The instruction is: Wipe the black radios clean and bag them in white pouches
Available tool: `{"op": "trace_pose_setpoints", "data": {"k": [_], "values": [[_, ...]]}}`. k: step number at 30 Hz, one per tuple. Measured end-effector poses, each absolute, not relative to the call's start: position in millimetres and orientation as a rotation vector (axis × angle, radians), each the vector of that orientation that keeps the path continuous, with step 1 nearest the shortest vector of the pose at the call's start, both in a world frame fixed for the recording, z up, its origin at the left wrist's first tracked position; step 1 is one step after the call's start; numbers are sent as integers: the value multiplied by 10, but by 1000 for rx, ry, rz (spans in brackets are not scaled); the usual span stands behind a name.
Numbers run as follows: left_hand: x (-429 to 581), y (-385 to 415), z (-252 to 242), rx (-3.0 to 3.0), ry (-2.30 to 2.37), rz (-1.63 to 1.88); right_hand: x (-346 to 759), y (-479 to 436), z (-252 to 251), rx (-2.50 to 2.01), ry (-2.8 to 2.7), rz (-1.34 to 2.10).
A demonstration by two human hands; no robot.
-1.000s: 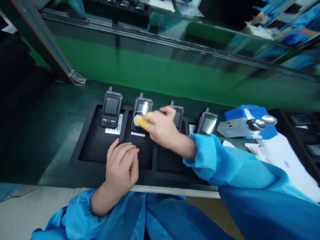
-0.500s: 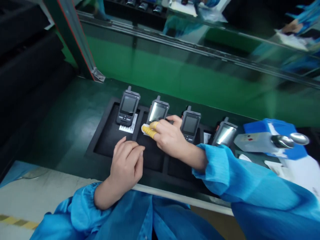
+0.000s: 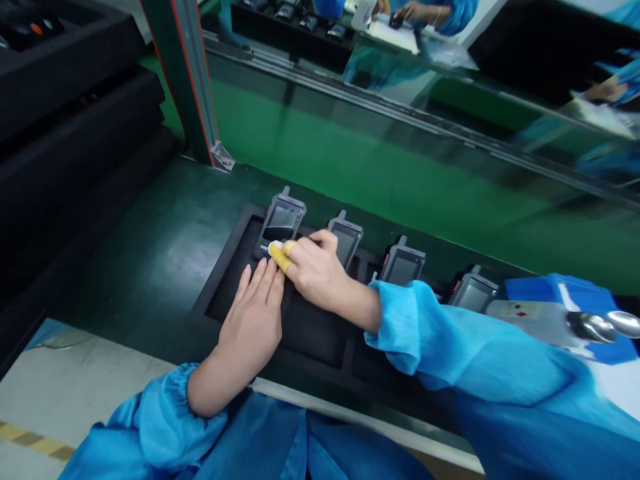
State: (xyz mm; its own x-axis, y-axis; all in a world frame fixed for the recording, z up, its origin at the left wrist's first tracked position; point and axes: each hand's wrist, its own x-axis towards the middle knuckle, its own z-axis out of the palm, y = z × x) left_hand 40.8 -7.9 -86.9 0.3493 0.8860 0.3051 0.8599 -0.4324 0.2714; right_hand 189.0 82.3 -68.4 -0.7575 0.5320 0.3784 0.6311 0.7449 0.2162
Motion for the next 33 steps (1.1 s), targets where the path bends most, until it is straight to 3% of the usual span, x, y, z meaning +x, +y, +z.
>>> {"op": "trace_pose_setpoints", "data": {"k": [2, 7, 14, 22, 33], "values": [[409, -82, -884, 2522, 1637, 626, 1855, 886, -640, -853, -2666, -483], [407, -74, -879, 2554, 1655, 596, 1717, 1225, -552, -1200, -2516, -560], [401, -66, -863, 2585, 1635, 602, 1688, 887, -649, -853, -2687, -458], [402, -55, -868, 2594, 1637, 561, 1717, 1259, -530, -1320, -2469, -606], [397, -52, -848, 2570, 1599, 636, 1909, 860, -716, -1182, -2444, -574]]}}
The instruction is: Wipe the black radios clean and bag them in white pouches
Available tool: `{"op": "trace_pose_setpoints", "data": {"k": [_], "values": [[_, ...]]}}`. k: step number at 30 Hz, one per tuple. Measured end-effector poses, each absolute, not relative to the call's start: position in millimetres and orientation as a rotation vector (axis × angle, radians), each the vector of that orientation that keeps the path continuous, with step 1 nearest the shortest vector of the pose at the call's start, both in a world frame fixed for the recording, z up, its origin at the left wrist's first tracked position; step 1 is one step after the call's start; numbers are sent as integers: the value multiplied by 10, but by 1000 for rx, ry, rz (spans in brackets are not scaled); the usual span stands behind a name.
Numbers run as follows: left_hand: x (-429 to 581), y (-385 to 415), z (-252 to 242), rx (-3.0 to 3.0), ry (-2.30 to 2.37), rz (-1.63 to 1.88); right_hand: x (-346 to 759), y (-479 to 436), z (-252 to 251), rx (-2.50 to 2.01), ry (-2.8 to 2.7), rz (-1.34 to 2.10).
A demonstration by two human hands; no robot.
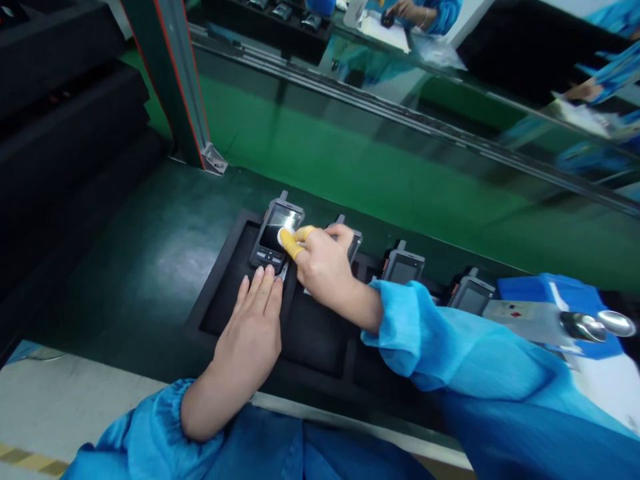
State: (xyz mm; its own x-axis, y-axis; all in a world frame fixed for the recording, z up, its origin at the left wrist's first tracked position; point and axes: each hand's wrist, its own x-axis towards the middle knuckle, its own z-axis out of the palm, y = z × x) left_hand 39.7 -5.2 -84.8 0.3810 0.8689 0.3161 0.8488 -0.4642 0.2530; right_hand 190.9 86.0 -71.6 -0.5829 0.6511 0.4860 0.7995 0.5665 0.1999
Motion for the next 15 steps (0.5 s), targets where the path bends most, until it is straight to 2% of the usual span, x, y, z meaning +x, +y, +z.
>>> {"op": "trace_pose_setpoints", "data": {"k": [5, 8, 15], "values": [[369, -70, -840, 2373, 1588, 955, 1780, 528, -755, -1021, -2494, -442], [370, -72, -830, 2334, 1649, 979, 1794, 579, -683, -981, -2574, -367], [403, -58, -815, 2408, 1674, 840, 1815, 1193, -492, -1486, -2460, -300]]}}
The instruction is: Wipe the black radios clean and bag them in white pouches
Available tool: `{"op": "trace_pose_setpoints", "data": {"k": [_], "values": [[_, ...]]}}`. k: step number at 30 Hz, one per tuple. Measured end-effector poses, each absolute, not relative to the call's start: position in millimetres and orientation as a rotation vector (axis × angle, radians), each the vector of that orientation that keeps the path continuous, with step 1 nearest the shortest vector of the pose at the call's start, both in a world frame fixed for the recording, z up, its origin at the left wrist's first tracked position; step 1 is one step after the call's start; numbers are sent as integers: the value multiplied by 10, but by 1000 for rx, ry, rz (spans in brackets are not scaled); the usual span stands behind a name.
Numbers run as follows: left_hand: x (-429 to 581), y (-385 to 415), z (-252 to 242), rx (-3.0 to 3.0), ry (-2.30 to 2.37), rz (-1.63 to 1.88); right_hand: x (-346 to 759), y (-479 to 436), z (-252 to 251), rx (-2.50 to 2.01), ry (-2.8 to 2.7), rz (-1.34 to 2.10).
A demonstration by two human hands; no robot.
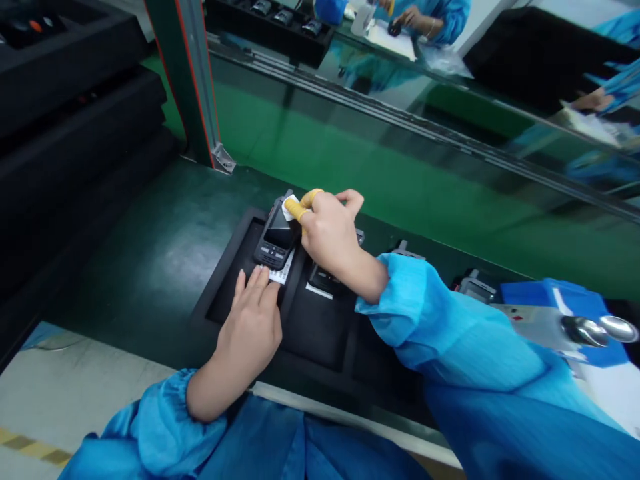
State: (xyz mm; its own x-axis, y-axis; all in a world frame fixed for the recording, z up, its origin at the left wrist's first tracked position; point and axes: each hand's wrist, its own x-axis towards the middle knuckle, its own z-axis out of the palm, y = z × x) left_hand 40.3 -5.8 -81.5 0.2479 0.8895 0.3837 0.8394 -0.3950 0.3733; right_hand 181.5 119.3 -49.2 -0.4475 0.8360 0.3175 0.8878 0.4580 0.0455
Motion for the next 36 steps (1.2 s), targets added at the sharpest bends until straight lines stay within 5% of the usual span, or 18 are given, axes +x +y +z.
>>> {"op": "trace_pose_setpoints", "data": {"k": [9, 17, 25, 36], "values": [[403, -53, -828, 2415, 1688, 818, 1633, 639, -683, -982, -2702, -268], [398, -58, -815, 2428, 1674, 763, 1664, 1166, -533, -1458, -2469, -298], [392, -55, -826, 2393, 1682, 720, 1543, 716, -687, -1104, -2715, -172], [348, -85, -799, 2416, 1542, 975, 1814, 401, -446, -1215, -2698, 212]]}}
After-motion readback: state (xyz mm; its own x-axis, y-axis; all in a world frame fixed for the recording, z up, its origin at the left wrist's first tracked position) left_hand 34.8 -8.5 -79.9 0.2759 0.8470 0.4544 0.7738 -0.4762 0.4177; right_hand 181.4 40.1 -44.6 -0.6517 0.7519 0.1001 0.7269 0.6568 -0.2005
